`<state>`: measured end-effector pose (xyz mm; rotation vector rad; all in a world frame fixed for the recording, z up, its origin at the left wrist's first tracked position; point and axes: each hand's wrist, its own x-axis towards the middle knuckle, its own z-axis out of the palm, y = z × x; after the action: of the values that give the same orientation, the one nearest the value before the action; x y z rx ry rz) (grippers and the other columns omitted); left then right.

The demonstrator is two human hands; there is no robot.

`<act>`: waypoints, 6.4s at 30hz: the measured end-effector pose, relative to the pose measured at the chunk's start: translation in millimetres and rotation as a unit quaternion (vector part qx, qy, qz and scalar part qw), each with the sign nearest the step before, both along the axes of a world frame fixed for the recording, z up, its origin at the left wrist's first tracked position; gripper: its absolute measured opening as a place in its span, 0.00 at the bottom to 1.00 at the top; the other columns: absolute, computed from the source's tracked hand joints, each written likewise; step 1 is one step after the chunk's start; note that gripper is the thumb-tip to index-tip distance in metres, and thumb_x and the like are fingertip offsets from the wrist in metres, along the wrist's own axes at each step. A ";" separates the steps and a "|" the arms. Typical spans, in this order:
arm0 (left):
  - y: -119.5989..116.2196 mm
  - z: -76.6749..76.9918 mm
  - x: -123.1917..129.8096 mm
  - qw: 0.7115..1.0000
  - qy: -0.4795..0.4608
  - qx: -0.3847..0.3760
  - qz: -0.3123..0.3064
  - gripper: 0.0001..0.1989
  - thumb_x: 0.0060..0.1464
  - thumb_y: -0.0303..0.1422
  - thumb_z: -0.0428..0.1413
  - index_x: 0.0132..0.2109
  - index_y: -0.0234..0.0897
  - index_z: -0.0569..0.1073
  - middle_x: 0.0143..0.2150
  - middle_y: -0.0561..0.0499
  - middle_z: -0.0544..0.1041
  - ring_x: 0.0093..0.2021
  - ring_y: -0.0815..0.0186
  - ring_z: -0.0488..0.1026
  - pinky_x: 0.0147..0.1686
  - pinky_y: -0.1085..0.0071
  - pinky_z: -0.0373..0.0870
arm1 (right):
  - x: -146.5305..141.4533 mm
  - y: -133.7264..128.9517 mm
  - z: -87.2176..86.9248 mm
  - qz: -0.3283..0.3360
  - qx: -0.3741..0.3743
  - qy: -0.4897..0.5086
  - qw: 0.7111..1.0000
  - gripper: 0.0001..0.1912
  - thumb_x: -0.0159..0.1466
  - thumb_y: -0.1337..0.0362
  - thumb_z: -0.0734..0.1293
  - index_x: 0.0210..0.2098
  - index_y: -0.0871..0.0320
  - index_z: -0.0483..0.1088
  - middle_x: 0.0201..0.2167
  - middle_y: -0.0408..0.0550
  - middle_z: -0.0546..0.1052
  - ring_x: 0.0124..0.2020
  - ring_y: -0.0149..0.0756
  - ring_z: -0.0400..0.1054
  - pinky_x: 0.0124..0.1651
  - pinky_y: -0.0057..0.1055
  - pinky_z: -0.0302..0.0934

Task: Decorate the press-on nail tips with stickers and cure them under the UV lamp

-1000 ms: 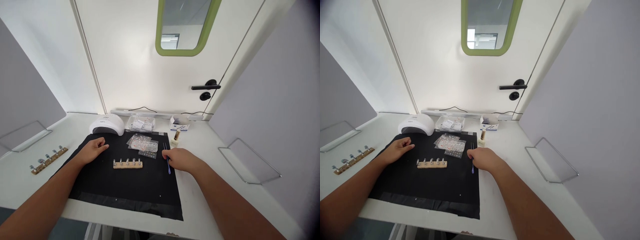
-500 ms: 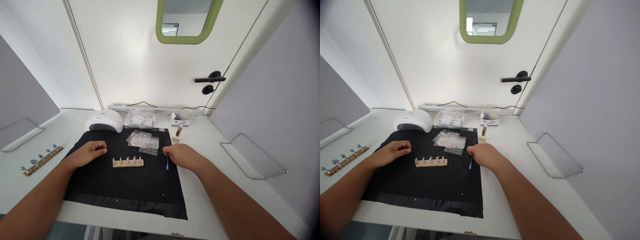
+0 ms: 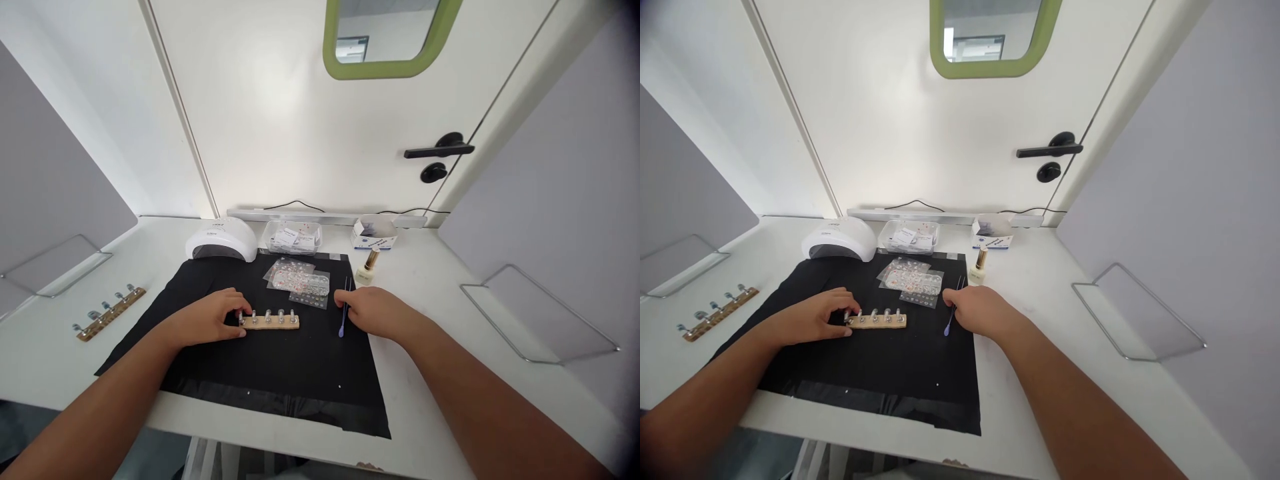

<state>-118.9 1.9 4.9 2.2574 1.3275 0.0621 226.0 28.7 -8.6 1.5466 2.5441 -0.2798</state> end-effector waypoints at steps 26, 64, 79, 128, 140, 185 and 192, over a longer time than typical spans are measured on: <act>22.5 -23.8 -29.2 0.967 -0.171 0.095 0.163 0.14 0.54 0.38 0.53 0.46 0.37 0.71 0.32 0.53 0.70 0.32 0.65 0.67 0.35 0.68 0.64 | 6.2 -0.8 10.2 0.093 0.164 0.114 0.975 0.11 0.66 0.72 0.54 0.37 0.55 0.65 0.31 0.47 0.76 0.36 0.41 0.68 0.43 0.39 0.56; 63.1 -38.3 28.0 0.973 -0.154 0.116 0.125 0.22 0.54 0.35 0.55 0.56 0.38 0.73 0.49 0.46 0.76 0.42 0.62 0.71 0.46 0.64 0.69 | -1.7 -3.1 -8.6 0.225 0.238 0.373 0.868 0.05 0.66 0.70 0.61 0.38 0.54 0.65 0.33 0.50 0.74 0.37 0.40 0.66 0.40 0.39 0.63; 67.2 -42.5 53.3 0.966 -0.135 0.107 0.195 0.22 0.54 0.43 0.57 0.54 0.40 0.73 0.40 0.51 0.79 0.36 0.63 0.72 0.41 0.67 0.66 | -5.2 -2.3 -12.0 0.213 0.241 0.390 0.863 0.05 0.65 0.71 0.62 0.38 0.55 0.65 0.32 0.49 0.73 0.37 0.40 0.65 0.40 0.39 0.63; -12.7 10.9 76.2 0.815 -0.537 -0.197 0.094 0.12 0.49 0.27 0.62 0.30 0.34 0.63 0.29 0.54 0.74 0.26 0.76 0.66 0.27 0.78 0.62 | -49.8 -55.1 -11.4 0.167 0.104 0.749 0.633 0.11 0.68 0.69 0.60 0.47 0.50 0.67 0.36 0.47 0.78 0.45 0.42 0.70 0.53 0.49 0.61; -17.2 -1.2 72.3 0.860 -0.508 -0.028 0.041 0.31 0.54 0.25 0.61 0.61 0.49 0.59 0.41 0.55 0.73 0.34 0.73 0.67 0.36 0.74 0.66 | -49.6 -50.8 -16.2 0.136 0.121 0.774 0.606 0.11 0.67 0.70 0.61 0.46 0.51 0.68 0.35 0.47 0.79 0.40 0.41 0.73 0.48 0.48 0.65; -22.5 -10.2 71.9 0.882 -0.469 0.008 0.046 0.15 0.56 0.28 0.60 0.50 0.40 0.73 0.41 0.49 0.73 0.39 0.68 0.70 0.41 0.74 0.70 | -46.3 -53.4 -18.6 0.159 0.157 0.752 0.620 0.12 0.66 0.67 0.62 0.48 0.50 0.69 0.33 0.49 0.78 0.37 0.44 0.73 0.41 0.50 0.69; -24.4 -10.2 73.8 0.880 -0.474 0.008 0.038 0.13 0.55 0.28 0.61 0.48 0.42 0.73 0.38 0.52 0.72 0.36 0.70 0.69 0.39 0.76 0.68 | -47.3 -53.2 -17.6 0.160 0.149 0.752 0.622 0.12 0.66 0.68 0.61 0.47 0.50 0.69 0.34 0.49 0.77 0.37 0.44 0.72 0.40 0.49 0.69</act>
<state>-45.2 -22.5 -5.3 1.7419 0.8401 1.0586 178.6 -24.4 -26.2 0.7618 4.1030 -1.8486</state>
